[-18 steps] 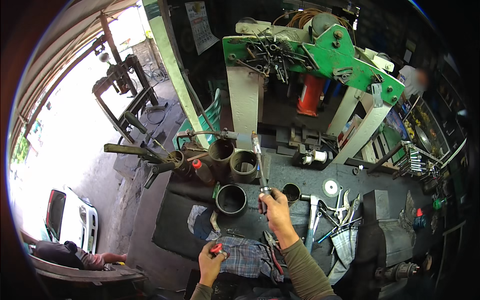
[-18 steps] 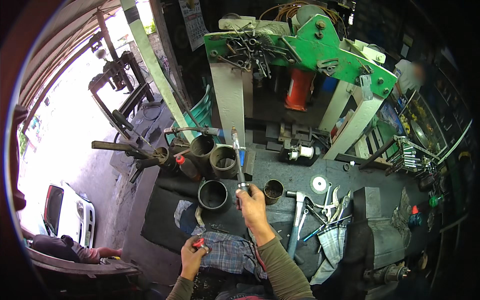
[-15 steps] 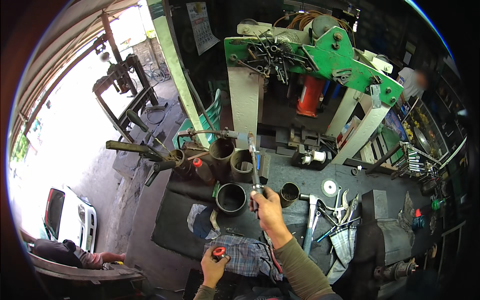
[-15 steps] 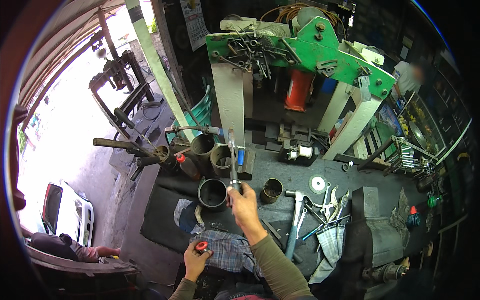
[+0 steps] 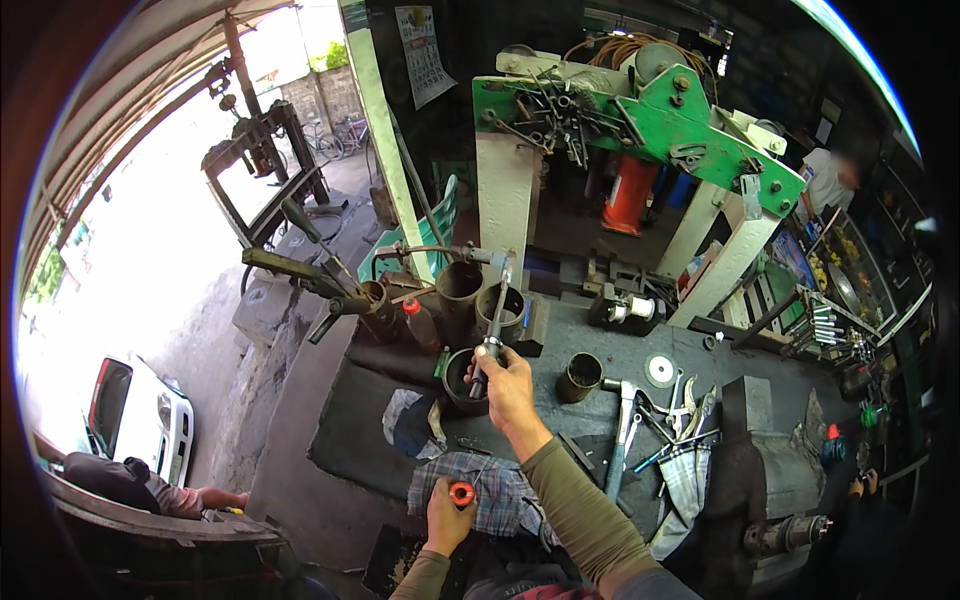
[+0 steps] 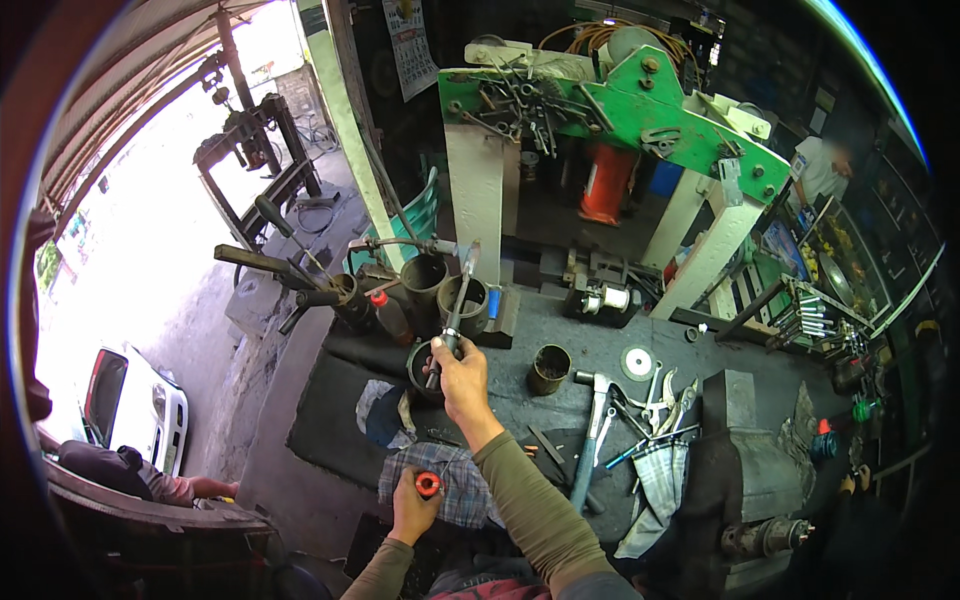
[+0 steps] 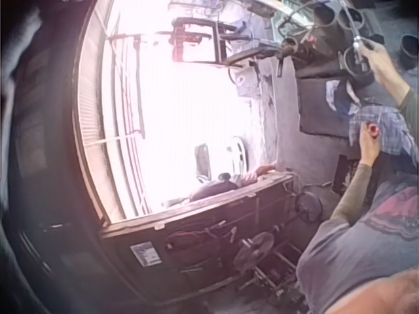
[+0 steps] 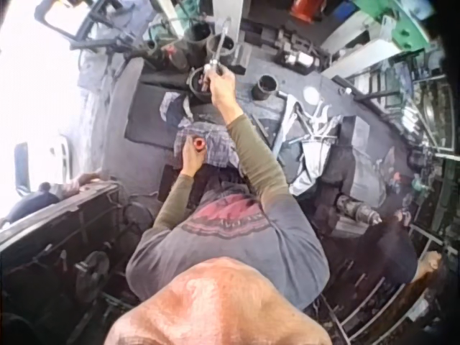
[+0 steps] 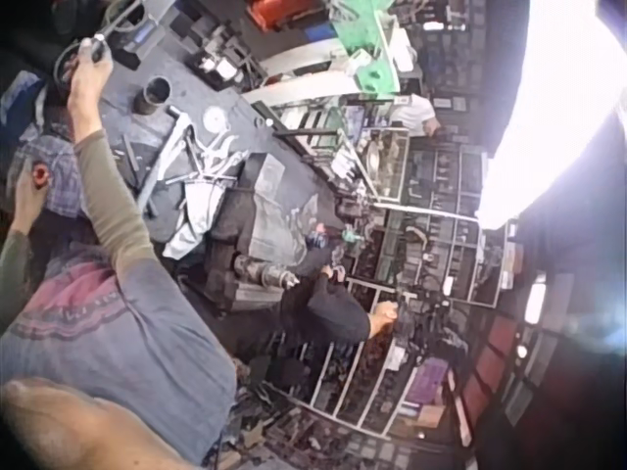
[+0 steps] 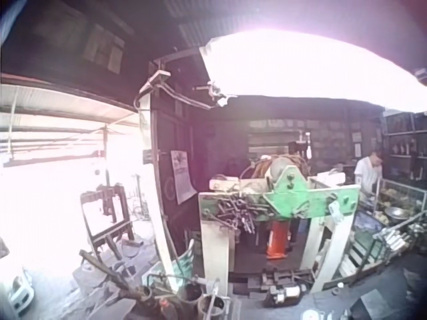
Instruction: The person cleans a metal part with a cloth, then uses a soldering iron and solder wire to apply solder to a cylindrical metal component clamped in a vise. The person repeatedly heats and applies solder to the same area.
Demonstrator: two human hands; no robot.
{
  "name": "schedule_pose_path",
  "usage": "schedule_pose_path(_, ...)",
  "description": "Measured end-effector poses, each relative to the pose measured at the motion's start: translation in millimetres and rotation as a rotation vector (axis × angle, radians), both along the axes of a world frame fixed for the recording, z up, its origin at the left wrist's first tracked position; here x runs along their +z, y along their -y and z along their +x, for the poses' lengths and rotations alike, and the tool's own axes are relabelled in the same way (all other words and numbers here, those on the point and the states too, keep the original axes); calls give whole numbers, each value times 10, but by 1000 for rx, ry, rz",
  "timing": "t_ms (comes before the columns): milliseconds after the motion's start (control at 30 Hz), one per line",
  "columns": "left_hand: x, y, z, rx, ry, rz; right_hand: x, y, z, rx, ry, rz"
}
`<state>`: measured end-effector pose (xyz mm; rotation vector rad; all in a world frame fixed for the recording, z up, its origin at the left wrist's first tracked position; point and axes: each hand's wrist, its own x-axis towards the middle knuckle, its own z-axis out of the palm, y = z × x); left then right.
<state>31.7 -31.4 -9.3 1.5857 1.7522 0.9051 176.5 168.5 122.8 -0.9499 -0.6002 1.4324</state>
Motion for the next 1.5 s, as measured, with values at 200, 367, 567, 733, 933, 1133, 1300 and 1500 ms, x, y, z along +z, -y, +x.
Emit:
schedule_pose_path(200,-80,29,4,-64,-49,36,-222,556,564,1,297,-20)
schedule_pose_path(367,-102,52,-12,-52,-72,72,-214,1517,1084,119,1586,330)
schedule_pose_path(567,17,-115,25,-117,25,1,-143,1916,1170,254,1898,450)
schedule_pose_path(733,342,-251,-270,-43,199,-55,-160,2168,1270,212,1866,362)
schedule_pose_path(933,752,-534,317,-110,257,26,-206,2822,1709,178,1890,113)
schedule_pose_path(1133,828,-333,2255,-812,360,105,153,3415,1951,-19,1947,-82)
schedule_pose_path(1300,426,-147,3601,-1246,51,307,413,3692,1970,-177,2034,-83)
schedule_pose_path(1500,-16,-85,3952,-1380,-299,143,536,3849,2196,-153,2062,-19)
